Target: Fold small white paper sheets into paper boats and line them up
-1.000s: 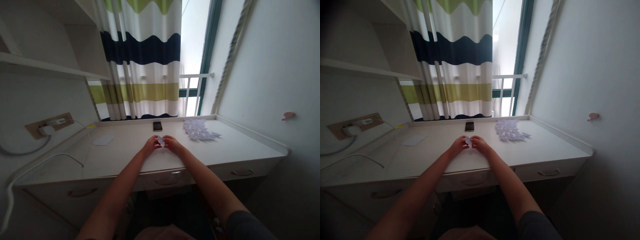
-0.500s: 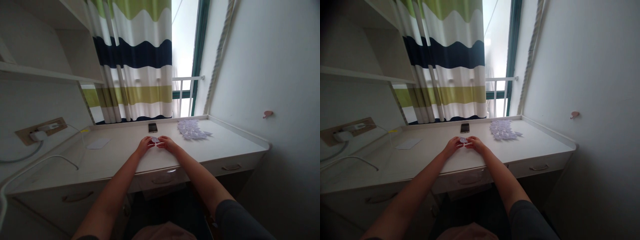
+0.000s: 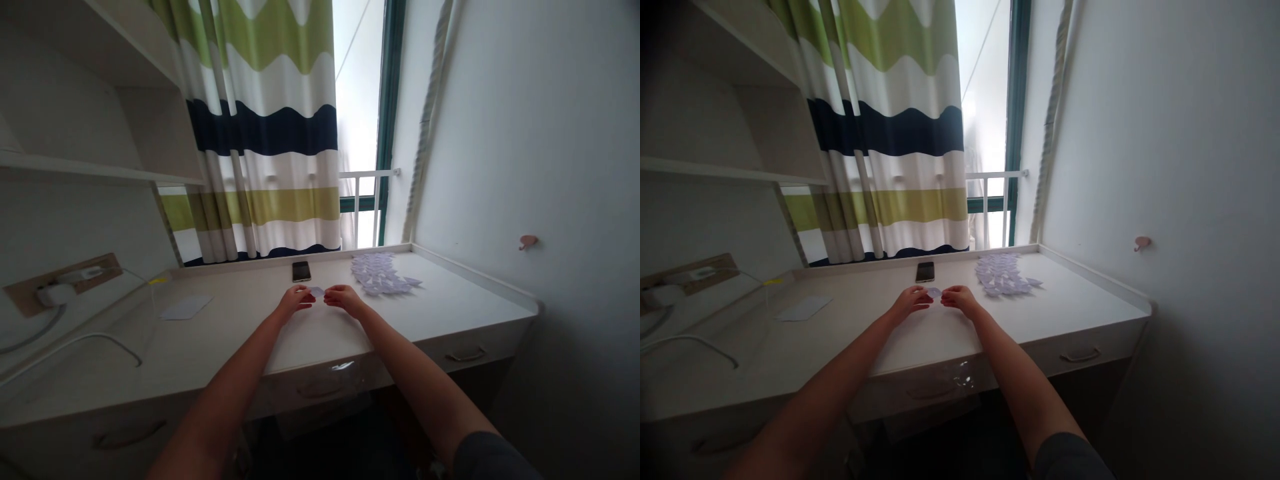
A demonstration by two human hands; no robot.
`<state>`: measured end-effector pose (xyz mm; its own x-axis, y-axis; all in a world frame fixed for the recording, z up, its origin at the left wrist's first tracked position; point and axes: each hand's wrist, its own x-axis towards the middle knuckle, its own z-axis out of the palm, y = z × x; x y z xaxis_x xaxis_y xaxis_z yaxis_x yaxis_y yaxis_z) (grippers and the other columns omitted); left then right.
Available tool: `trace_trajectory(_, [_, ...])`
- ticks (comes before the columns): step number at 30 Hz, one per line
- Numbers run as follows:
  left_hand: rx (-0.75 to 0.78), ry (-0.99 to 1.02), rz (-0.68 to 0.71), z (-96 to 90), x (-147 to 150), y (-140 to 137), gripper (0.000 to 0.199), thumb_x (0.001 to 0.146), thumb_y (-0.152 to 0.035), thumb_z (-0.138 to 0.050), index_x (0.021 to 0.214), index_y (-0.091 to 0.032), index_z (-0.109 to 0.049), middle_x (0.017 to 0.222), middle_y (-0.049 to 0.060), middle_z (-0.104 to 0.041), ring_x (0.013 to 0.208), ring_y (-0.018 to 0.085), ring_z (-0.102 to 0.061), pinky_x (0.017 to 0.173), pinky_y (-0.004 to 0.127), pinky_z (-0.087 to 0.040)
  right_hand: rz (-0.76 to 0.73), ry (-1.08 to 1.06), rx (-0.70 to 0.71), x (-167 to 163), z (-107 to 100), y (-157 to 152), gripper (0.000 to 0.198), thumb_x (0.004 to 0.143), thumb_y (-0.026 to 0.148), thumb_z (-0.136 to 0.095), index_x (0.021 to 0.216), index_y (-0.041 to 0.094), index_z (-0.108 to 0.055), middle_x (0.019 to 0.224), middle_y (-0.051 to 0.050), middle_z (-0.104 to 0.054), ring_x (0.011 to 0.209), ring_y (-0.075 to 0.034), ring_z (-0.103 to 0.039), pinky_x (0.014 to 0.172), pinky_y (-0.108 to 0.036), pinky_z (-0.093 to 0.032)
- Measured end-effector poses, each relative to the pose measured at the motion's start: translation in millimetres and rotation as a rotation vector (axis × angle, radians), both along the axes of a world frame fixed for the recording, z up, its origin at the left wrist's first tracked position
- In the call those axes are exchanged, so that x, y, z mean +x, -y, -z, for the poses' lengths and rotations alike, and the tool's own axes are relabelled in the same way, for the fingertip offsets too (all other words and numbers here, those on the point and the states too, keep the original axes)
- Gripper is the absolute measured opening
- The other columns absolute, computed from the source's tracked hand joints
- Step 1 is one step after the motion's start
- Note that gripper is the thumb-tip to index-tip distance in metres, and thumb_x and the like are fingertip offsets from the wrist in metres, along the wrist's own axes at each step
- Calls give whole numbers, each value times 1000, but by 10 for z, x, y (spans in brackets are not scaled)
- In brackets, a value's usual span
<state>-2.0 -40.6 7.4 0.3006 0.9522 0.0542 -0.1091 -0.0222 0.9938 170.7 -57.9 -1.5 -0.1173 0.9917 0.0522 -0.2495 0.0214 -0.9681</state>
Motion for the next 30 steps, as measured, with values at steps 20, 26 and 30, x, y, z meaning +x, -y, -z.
trace_trajectory(20, [163,-128,212,-480,2299,-951,17,57,-20,-69,64,-10,-57,54,4,-56,55,14,-55,61,33,-46,429,198,39,2176,-526,-325,11,59,14,-69,58,11,-59,54,-8,-62,53,-16,-60,53,-28,-51])
trace_trajectory(26, [176,-252,272,-591,2877,-966,16,62,-23,-65,66,-10,-57,55,3,-57,57,11,-56,62,28,-48,612,343,-58,2593,-550,-252,6,62,15,-63,61,11,-58,60,-7,-64,52,-11,-58,49,-20,-44])
trace_trajectory(30, [245,-417,279,-487,3129,-1016,11,66,-21,-58,70,-11,-58,59,3,-59,58,10,-57,58,22,-47,650,470,-160,2772,-479,-247,7,63,18,-60,65,12,-58,68,-6,-65,53,-8,-56,47,-17,-39])
